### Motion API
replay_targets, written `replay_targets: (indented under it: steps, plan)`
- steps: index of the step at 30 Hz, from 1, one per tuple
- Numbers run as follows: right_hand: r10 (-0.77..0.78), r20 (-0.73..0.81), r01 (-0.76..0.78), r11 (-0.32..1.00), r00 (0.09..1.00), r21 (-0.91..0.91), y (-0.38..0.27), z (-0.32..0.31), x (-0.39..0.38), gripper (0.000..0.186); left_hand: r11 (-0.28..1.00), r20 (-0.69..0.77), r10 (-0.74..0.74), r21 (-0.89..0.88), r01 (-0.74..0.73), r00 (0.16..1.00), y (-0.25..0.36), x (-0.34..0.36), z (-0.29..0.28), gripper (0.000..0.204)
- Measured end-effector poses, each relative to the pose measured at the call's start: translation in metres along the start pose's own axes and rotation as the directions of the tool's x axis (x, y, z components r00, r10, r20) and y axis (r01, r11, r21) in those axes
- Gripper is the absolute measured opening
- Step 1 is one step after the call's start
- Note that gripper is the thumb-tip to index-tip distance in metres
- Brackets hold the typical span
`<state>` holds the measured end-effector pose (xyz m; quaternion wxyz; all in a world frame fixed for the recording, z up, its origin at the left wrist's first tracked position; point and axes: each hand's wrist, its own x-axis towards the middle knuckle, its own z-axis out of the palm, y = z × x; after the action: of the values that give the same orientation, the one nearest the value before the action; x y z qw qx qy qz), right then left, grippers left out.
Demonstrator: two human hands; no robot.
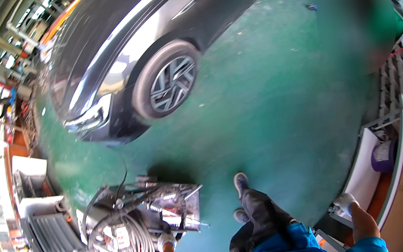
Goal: The person removes a protective plastic film from the rear wheel arch of a dark-colored car. They then retrieve a power tool from a toolbox and use an angle grinder to grind the surface of the car's body panel near the wheel well, generating sparks.
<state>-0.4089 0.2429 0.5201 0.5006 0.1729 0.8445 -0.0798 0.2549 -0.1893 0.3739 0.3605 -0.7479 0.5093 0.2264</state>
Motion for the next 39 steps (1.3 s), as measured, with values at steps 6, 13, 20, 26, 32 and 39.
replay_targets:
  steps: [6, 13, 20, 26, 32, 39]
  plan:
    - [-0.210, 0.412, 0.316, 0.926, 0.887, -0.207, -0.016, -0.016, 0.097, 0.029, 0.996, -0.017, 0.035, 0.077, -0.034, 0.999, 0.043, -0.021, -0.001, 0.044]
    - [0.009, 0.164, -0.017, 0.999, 0.986, 0.047, -0.029, -0.141, 0.109, 0.024, 0.974, 0.016, 0.099, 0.203, -0.100, 0.995, 0.092, -0.008, 0.059, 0.040]
    - [-0.027, -0.038, 0.033, 0.985, 0.999, 0.168, -0.102, -0.301, 0.128, 0.014, 0.968, 0.036, 0.181, 0.168, -0.184, 0.983, 0.239, -0.030, 0.062, 0.035]
    - [-0.327, 0.092, 0.313, 0.940, 0.941, 0.136, -0.195, -0.333, 0.233, 0.018, 0.989, 0.087, 0.135, 0.053, -0.140, 0.987, 0.372, -0.055, 0.047, 0.037]
    - [-0.330, -0.021, 0.320, 0.896, 0.944, 0.309, -0.319, -0.370, 0.184, 0.026, 0.773, 0.154, 0.356, 0.506, -0.384, 0.921, 0.538, -0.105, -0.021, 0.045]
    - [-0.196, -0.139, 0.237, 0.875, 0.971, 0.422, -0.321, -0.441, 0.184, 0.019, 0.946, 0.020, 0.184, 0.270, -0.182, 0.983, 0.655, -0.086, -0.090, 0.047]
